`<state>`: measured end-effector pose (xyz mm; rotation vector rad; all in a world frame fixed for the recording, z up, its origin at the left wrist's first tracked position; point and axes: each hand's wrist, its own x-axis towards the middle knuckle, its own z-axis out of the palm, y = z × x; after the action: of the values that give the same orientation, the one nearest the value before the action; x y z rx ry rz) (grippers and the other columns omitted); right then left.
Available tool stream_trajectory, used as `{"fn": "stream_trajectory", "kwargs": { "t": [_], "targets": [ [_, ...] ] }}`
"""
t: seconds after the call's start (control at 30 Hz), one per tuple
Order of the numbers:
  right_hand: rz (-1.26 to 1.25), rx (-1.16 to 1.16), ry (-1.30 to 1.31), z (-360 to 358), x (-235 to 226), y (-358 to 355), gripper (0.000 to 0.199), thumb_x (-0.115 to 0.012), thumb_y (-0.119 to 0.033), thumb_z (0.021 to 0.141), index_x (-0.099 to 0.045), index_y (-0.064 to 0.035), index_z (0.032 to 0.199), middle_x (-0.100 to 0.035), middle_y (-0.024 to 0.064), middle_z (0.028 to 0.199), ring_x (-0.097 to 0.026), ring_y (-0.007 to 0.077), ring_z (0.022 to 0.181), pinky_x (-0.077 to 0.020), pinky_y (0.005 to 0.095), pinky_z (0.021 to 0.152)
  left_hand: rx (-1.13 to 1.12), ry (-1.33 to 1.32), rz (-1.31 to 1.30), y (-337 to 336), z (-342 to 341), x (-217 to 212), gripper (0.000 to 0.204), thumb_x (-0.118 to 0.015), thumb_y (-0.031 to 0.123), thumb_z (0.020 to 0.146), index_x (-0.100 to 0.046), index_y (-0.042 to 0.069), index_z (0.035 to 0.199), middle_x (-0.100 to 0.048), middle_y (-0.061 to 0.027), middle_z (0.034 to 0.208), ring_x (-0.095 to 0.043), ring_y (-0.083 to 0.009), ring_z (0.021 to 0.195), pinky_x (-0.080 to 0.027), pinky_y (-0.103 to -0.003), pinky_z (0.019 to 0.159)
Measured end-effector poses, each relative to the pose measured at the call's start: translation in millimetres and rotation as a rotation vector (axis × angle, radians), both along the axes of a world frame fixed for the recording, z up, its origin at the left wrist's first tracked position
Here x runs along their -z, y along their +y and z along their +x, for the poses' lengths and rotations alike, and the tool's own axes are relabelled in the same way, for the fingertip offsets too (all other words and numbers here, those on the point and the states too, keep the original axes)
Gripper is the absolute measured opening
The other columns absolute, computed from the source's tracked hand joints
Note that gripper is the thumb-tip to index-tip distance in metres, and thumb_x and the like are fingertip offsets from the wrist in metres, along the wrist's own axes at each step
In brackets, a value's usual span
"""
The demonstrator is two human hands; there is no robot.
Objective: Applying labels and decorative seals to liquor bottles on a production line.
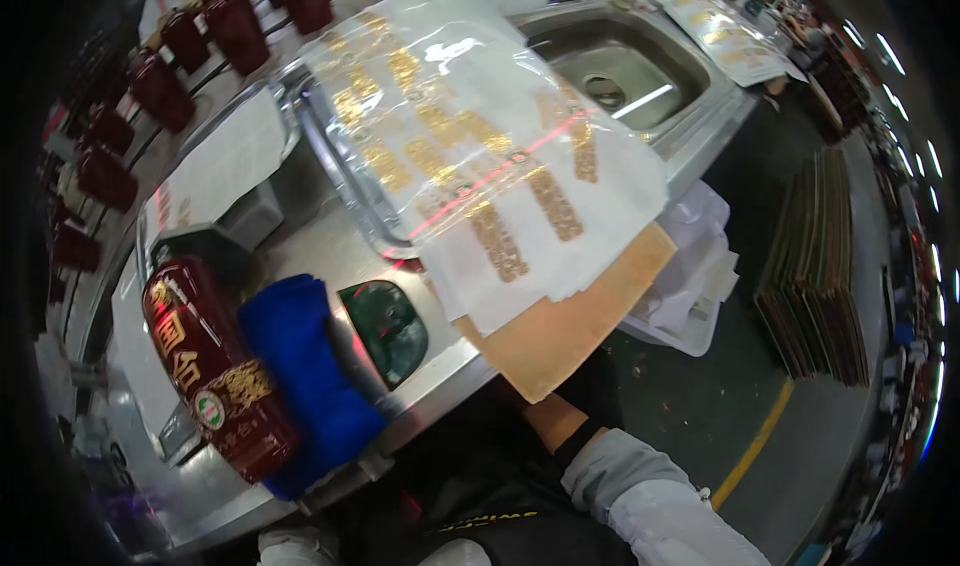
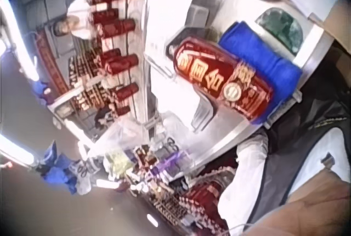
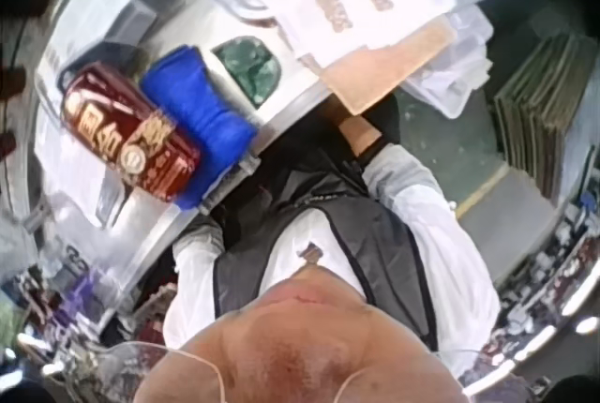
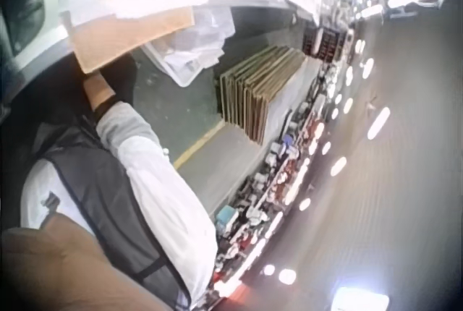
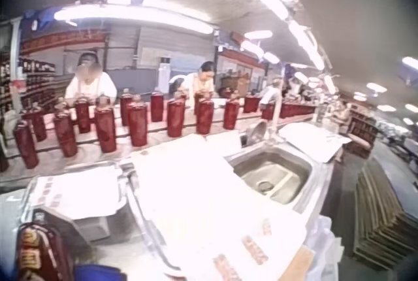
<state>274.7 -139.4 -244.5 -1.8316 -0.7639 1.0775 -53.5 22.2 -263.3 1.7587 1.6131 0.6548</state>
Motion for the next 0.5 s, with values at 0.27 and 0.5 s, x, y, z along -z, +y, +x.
{"fn": "stream_trajectory", "kwargs": {
  "t": [0.27,0.5],
  "targets": [
    [0.098,-0.016,0.461,-80,-5,72,0.03,-0.056,-0.014,0.088,-0.054,-0.0042,0.116,-0.061,0.0163,0.11,-0.062,0.0335,0.098,-0.0537,0.0456,0.081,-0.022,0.034,0.006,-9,-16,-3,0.065,-0.067,0.03,0.084,-0.045,-0.001,0.136,-0.043,-0.0228,0.14,-0.041,-0.0391,0.129,-0.033,-0.044,0.108],
    [0.146,0.004,0.692,-131,-12,114,0.033,-0.056,-0.012,0.088,-0.052,-0.0042,0.12,-0.06,0.0156,0.113,-0.062,0.0325,0.101,-0.0538,0.0452,0.083,-0.022,0.064,0.005,-12,-18,-6,0.065,-0.068,0.031,0.084,-0.045,-0.001,0.136,-0.043,-0.0227,0.141,-0.04,-0.0393,0.13,-0.032,-0.044,0.109]
  ]
}}
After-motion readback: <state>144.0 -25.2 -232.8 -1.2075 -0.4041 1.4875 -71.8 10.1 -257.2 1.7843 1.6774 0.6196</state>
